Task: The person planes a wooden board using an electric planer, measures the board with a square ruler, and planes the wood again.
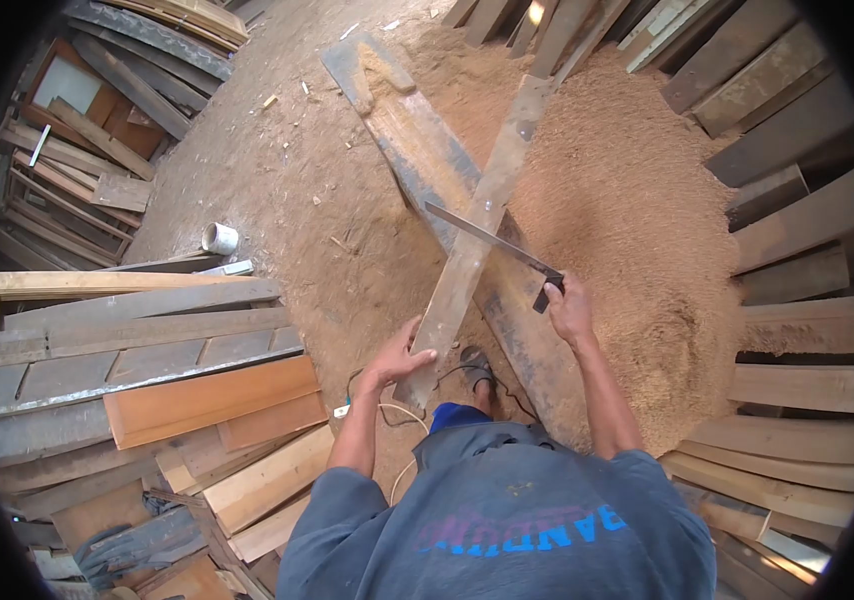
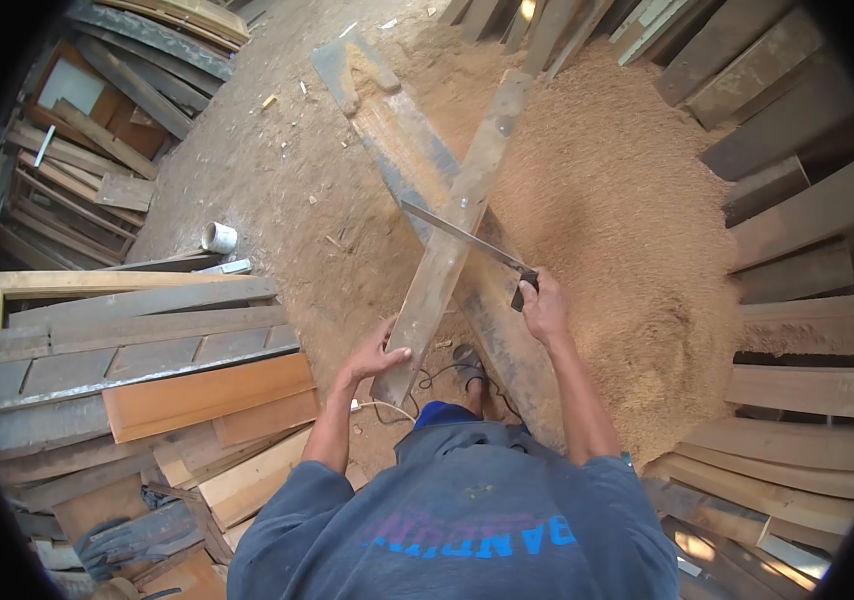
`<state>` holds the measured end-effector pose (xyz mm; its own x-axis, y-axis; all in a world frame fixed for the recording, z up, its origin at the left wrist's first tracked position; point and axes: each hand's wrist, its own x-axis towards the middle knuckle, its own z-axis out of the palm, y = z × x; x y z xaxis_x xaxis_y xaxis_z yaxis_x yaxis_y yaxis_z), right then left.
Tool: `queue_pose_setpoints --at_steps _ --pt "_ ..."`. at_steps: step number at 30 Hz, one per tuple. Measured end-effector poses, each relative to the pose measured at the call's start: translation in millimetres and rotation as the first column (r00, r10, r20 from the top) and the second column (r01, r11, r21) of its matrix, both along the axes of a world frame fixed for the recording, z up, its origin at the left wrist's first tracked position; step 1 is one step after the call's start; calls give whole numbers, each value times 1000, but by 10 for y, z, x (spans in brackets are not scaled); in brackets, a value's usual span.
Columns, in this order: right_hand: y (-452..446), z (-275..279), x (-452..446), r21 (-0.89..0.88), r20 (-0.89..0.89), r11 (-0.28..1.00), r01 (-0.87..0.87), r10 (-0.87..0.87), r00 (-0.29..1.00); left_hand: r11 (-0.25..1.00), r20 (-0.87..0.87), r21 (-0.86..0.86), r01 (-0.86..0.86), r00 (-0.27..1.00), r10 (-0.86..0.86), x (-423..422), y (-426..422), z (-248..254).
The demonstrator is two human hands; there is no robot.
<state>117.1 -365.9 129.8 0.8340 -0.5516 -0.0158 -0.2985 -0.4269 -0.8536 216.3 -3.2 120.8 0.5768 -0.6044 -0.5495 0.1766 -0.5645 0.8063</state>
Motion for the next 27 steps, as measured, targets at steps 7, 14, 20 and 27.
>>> queue_pose_setpoints --at_steps 7,14,20,27 --pt "62 -80 93 20 -79 998 -55 56 995 915 -411 -264 -304 894 179 -572 -72 -230" --pt "254 -124 244 134 -89 964 -229 242 966 793 -474 -390 -469 840 264 -1355 -904 -862" --pt "412 -70 445 -185 10 868 -460 470 883 689 -691 -345 -637 669 272 -1367 -1069 -88" --pt "512 852 790 -136 89 861 -489 503 860 743 -700 -368 -558 693 174 -1102 -835 890"
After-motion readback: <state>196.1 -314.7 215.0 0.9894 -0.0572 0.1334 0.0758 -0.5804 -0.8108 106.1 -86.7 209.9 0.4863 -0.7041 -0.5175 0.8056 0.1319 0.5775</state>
